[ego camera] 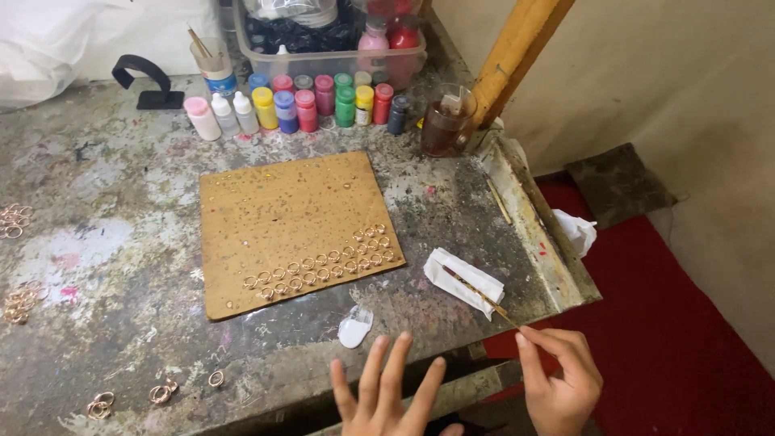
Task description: The person uses a small brush to apply white paint to small copper rings on a workbench. They dip the brush into a small puddle of paint, carefully coat each ring, and place the painted rings on a cork board. The process is repeated for several rings.
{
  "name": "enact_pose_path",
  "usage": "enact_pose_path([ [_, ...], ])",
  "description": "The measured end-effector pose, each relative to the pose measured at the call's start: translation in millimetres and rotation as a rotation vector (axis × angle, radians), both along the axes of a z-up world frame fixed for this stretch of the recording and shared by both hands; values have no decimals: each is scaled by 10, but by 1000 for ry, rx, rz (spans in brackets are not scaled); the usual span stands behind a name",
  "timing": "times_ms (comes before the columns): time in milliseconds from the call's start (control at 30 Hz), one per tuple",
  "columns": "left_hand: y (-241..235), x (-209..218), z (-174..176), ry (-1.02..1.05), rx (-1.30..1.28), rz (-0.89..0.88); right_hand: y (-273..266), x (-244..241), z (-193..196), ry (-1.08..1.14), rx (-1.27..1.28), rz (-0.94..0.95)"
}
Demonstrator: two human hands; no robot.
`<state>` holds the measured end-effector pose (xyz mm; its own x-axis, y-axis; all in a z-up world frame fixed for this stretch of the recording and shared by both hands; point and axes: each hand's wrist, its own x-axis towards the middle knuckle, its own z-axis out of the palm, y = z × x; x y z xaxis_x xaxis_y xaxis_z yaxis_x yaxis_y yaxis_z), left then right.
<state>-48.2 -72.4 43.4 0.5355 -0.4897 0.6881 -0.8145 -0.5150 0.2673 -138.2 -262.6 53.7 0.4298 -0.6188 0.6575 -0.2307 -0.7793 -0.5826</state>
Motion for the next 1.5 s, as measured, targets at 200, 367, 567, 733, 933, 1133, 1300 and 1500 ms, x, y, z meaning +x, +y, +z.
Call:
enact_pose_path([
  [200, -549, 31, 15, 81, 204, -194, -114, 7, 37, 136, -17, 139],
  [367, -781, 40, 118, 121, 204, -240, -253, -48, 2, 217, 27, 193],
  [567, -819, 59, 121, 114, 246, -213, -321, -88, 9, 287, 85, 206],
  [733, -831, 79, 181, 123, 263, -223, -386, -253, 44, 323, 157, 193],
  [933, -840, 55, 142, 136, 271, -229, -451, -449, 33, 284, 141, 157],
  [1133, -846, -5, 68, 157, 271, -235, -434, -212, 242, 179, -176, 73],
  [1300, -860, -32, -29, 173, 231, -241, -406, 197, 470, 467, -521, -27],
  [1500, -880, -31, -137, 129, 200, -242, -404, 525, 570, 606, -324, 243],
])
